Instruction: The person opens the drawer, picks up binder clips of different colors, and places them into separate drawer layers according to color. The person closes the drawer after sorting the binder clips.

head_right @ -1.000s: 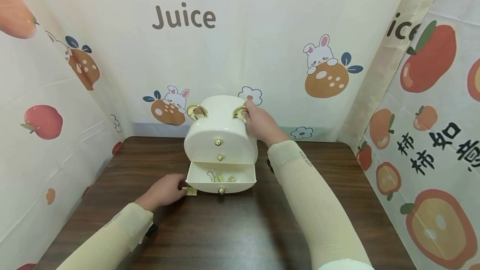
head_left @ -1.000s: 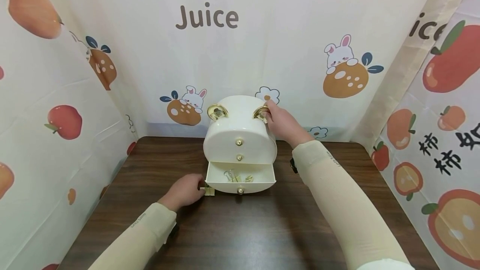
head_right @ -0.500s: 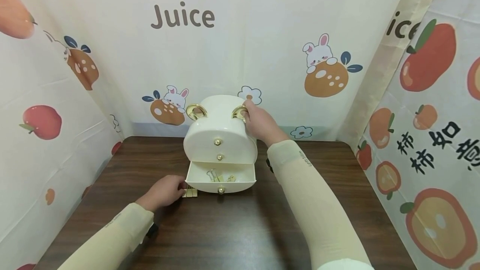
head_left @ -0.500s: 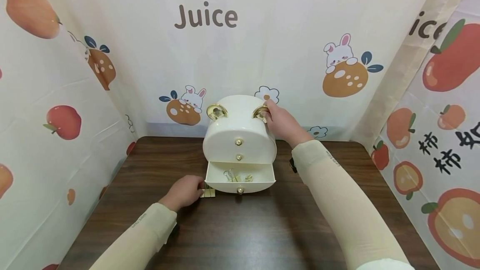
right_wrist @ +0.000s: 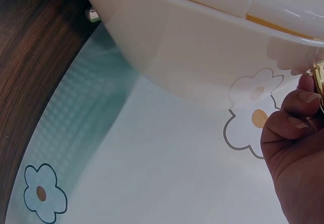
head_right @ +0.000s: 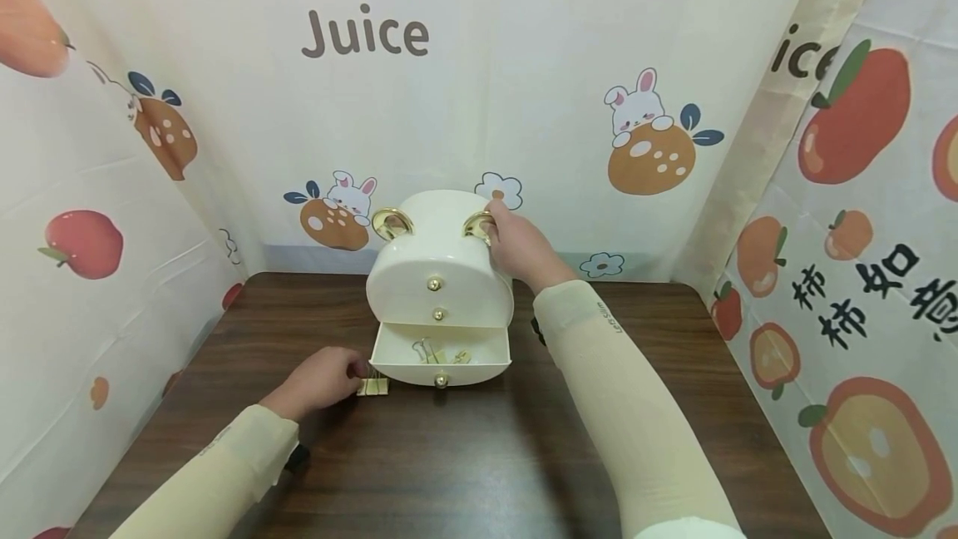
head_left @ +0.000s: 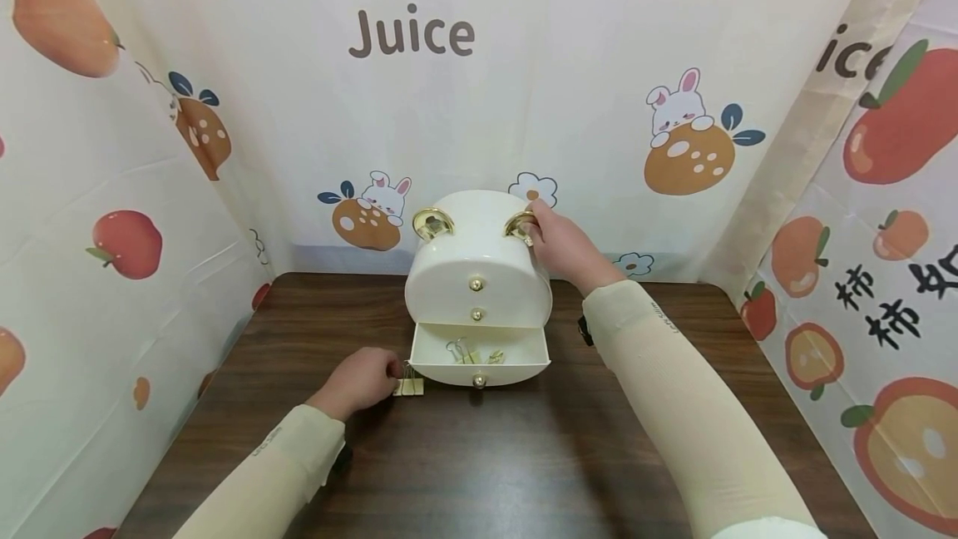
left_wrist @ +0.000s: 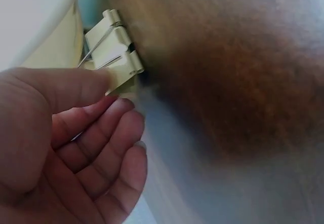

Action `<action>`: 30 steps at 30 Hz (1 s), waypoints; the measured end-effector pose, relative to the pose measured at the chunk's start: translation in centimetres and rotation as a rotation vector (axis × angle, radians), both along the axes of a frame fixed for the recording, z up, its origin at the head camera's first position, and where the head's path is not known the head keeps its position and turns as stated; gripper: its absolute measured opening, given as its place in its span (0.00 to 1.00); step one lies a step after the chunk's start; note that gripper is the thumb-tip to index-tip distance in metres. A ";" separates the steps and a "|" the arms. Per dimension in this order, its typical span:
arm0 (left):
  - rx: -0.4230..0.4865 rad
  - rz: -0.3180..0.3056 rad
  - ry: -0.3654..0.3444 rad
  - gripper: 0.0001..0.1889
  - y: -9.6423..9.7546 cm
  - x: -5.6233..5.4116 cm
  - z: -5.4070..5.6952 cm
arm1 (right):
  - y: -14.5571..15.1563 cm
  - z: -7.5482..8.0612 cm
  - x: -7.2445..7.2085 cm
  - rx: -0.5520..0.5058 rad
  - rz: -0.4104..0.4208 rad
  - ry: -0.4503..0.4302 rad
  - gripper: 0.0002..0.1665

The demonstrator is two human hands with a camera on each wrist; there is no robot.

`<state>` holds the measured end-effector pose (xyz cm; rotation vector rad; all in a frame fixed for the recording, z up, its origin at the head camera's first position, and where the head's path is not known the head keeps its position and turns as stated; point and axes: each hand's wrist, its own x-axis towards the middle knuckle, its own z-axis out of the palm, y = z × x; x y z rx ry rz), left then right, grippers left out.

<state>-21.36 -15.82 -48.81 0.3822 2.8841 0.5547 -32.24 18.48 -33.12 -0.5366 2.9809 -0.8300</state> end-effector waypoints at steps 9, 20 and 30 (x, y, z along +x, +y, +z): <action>0.054 0.062 -0.010 0.08 0.8 -0.1 0.0 | -0.1 0.0 0.0 0.000 -0.005 -0.002 0.15; 0.084 0.035 -0.008 0.08 0.7 0.2 -0.6 | -0.1 0.0 0.1 0.003 -0.007 0.002 0.15; 0.071 0.051 0.044 0.08 -0.5 0.1 0.8 | -0.1 0.0 0.1 0.002 -0.014 0.004 0.15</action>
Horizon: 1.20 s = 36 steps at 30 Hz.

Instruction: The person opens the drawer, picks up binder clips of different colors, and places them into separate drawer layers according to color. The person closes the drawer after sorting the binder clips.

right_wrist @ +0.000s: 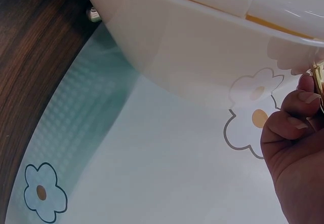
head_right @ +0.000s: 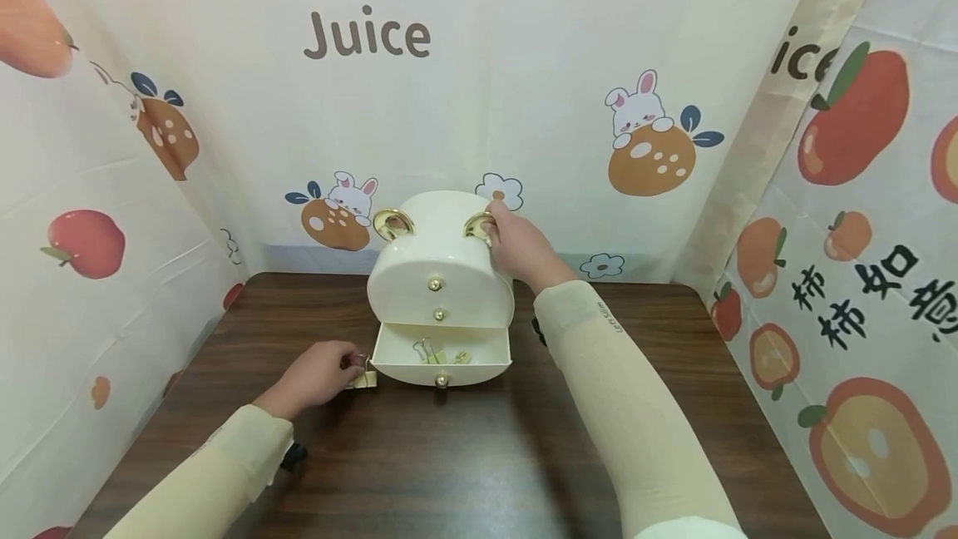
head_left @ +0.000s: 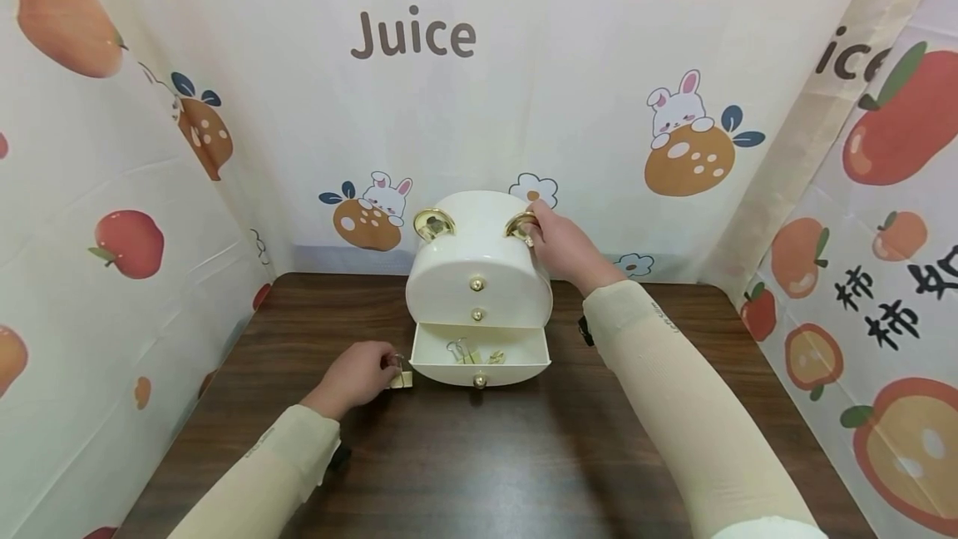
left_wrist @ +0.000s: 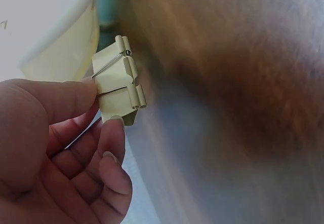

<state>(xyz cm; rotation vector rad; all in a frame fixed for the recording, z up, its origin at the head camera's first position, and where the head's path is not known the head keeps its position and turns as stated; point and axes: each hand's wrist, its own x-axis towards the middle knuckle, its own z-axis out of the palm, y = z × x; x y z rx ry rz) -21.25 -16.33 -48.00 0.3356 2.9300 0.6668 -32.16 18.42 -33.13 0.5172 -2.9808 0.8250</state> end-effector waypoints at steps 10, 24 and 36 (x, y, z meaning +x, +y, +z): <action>0.052 0.027 0.046 0.07 -2.2 0.0 2.1 | -0.1 0.1 0.0 -0.001 0.002 -0.010 0.16; 0.113 0.079 0.144 0.06 -2.8 -0.3 6.6 | 0.1 0.2 -0.1 0.005 0.003 -0.015 0.15; 0.154 0.016 0.236 0.05 1.1 -0.8 11.2 | 0.0 0.3 0.1 0.011 0.010 0.000 0.13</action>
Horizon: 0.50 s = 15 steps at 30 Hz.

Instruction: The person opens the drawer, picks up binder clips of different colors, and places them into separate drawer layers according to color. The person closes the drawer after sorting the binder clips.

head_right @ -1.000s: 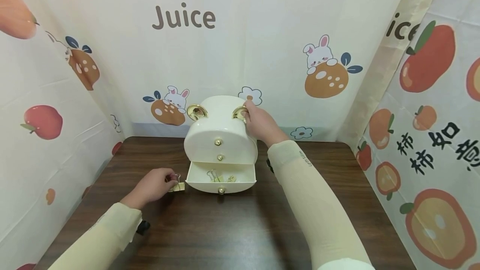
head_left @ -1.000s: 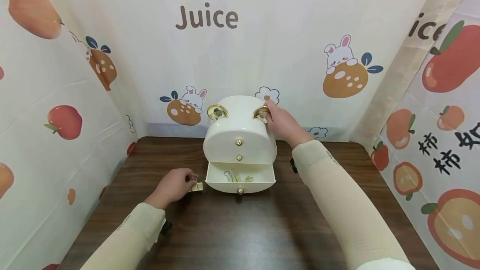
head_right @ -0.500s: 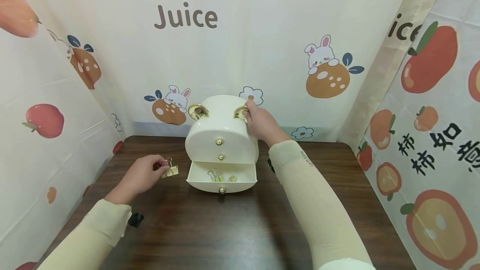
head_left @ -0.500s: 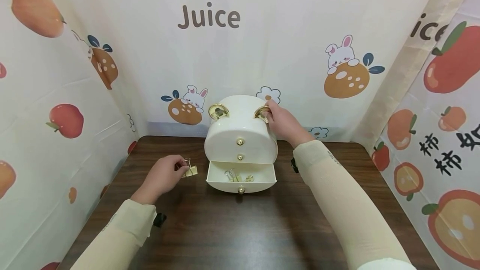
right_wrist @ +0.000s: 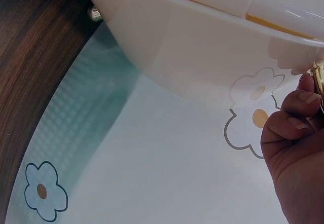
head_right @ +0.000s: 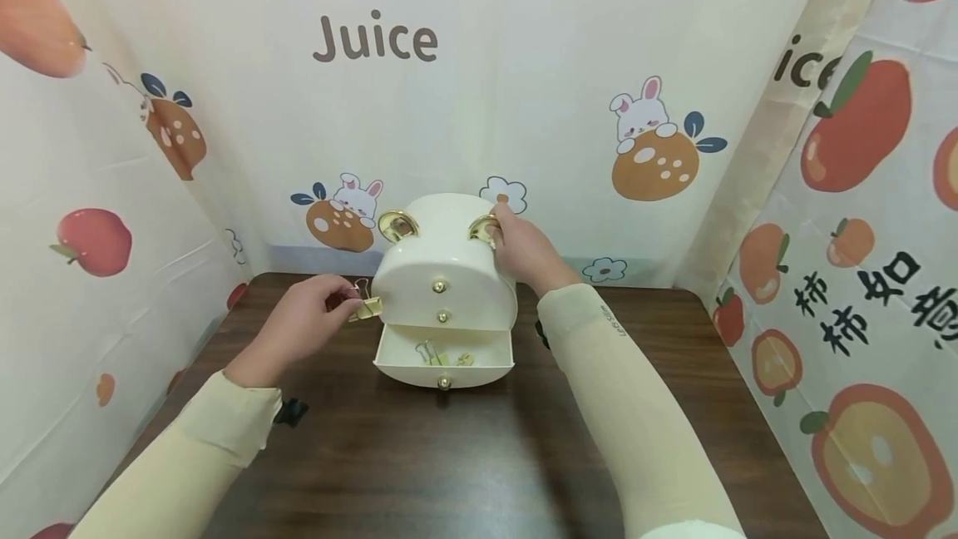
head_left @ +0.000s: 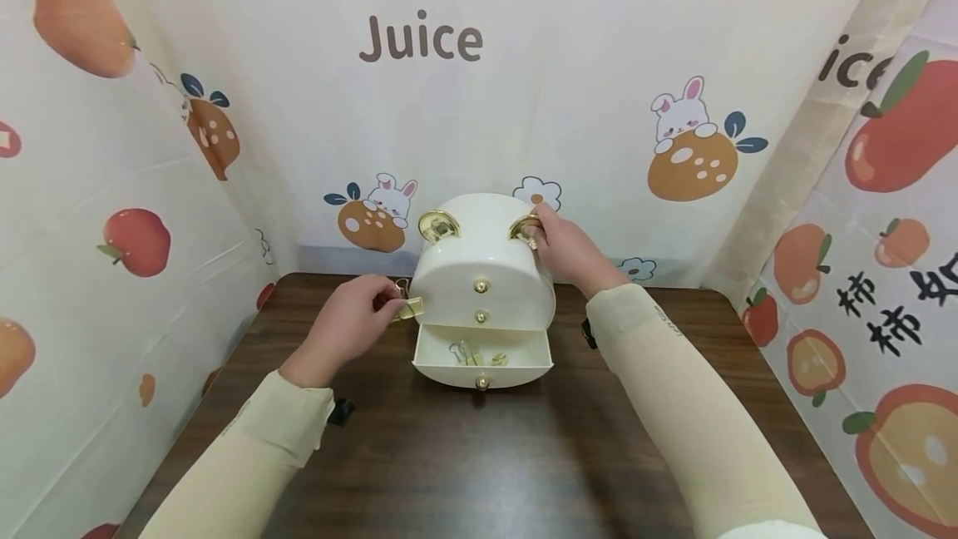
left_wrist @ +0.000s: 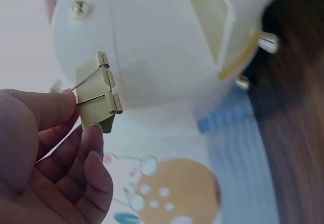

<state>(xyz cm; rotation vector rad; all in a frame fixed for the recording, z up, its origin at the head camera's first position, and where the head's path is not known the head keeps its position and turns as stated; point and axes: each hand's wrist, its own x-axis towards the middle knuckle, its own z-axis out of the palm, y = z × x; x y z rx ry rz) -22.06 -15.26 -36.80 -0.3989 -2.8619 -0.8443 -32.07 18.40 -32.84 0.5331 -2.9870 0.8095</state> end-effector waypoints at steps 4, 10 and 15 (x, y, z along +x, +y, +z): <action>-0.013 -0.049 0.038 0.04 1.5 0.0 1.0 | 0.0 0.1 0.0 0.001 0.002 0.009 0.13; -0.052 -0.129 0.085 0.04 3.4 -0.1 2.0 | 0.1 -0.1 0.1 -0.011 -0.006 -0.015 0.13; -0.113 -0.171 0.112 0.04 4.7 0.0 2.3 | 0.0 -0.2 0.1 -0.011 -0.005 -0.010 0.15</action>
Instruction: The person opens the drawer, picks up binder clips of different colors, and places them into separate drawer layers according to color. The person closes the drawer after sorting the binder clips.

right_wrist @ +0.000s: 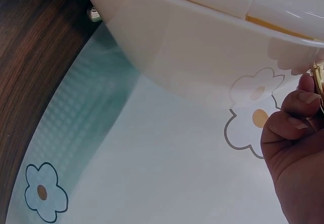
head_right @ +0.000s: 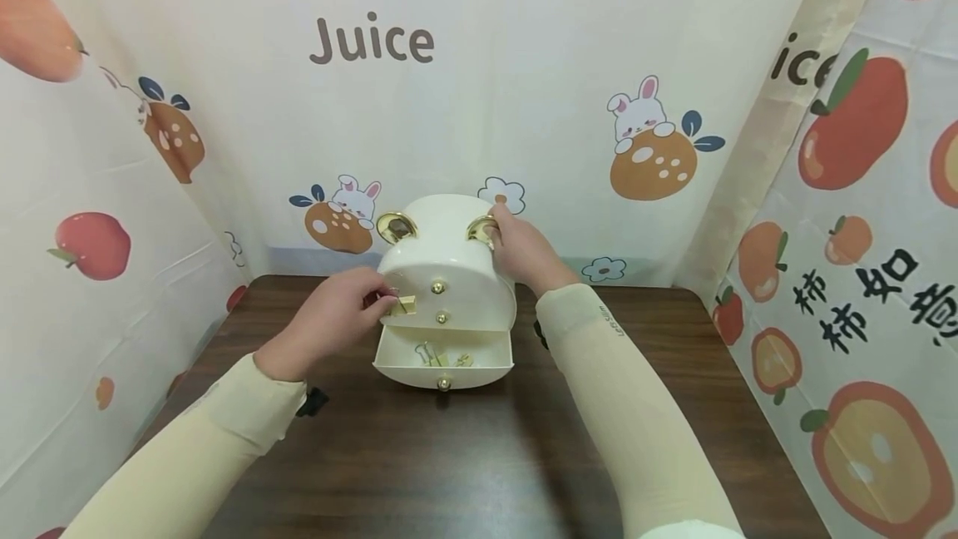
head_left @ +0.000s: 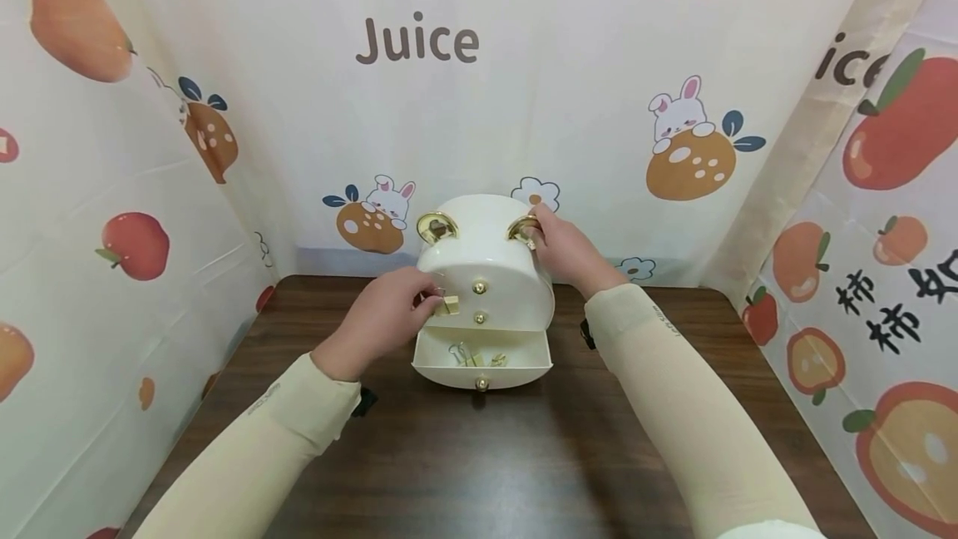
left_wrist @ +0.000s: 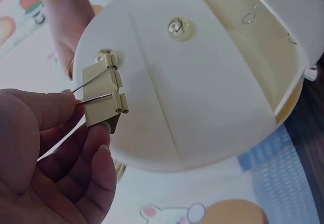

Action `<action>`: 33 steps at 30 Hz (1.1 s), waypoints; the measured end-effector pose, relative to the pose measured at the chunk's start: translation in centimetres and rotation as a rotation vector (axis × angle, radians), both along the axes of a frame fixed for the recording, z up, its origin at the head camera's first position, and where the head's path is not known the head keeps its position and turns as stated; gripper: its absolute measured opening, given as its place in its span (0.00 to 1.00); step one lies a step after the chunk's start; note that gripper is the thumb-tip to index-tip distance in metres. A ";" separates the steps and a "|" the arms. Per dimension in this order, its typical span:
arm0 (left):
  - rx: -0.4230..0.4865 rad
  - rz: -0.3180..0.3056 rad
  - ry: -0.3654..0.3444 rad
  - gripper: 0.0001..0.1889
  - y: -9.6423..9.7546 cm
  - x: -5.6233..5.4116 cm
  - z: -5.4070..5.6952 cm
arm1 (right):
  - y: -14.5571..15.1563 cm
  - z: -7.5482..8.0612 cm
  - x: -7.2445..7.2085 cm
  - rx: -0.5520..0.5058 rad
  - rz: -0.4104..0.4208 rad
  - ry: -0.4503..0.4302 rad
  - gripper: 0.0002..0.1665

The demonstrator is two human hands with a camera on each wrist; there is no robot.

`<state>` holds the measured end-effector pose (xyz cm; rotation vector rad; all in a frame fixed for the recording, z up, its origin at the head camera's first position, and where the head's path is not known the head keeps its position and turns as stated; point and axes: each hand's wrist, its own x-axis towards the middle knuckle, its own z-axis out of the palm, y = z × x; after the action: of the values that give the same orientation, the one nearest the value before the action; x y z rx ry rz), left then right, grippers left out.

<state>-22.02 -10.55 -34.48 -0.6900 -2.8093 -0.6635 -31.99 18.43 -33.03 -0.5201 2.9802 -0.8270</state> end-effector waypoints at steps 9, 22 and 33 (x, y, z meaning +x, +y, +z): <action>-0.169 -0.081 0.040 0.05 1.7 0.1 -2.5 | 0.0 0.0 0.1 0.004 -0.004 0.001 0.15; -0.278 -0.126 0.048 0.15 2.2 -0.1 -7.0 | 0.0 -0.1 -0.2 0.001 0.006 0.029 0.15; -0.297 -0.129 -0.043 0.18 2.7 -0.6 -8.3 | 0.0 -0.1 -0.1 0.003 0.002 0.020 0.15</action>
<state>-22.58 -7.84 -42.81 -0.9237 -2.9537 -0.2826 -32.08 18.39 -33.10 -0.5347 2.9977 -0.8224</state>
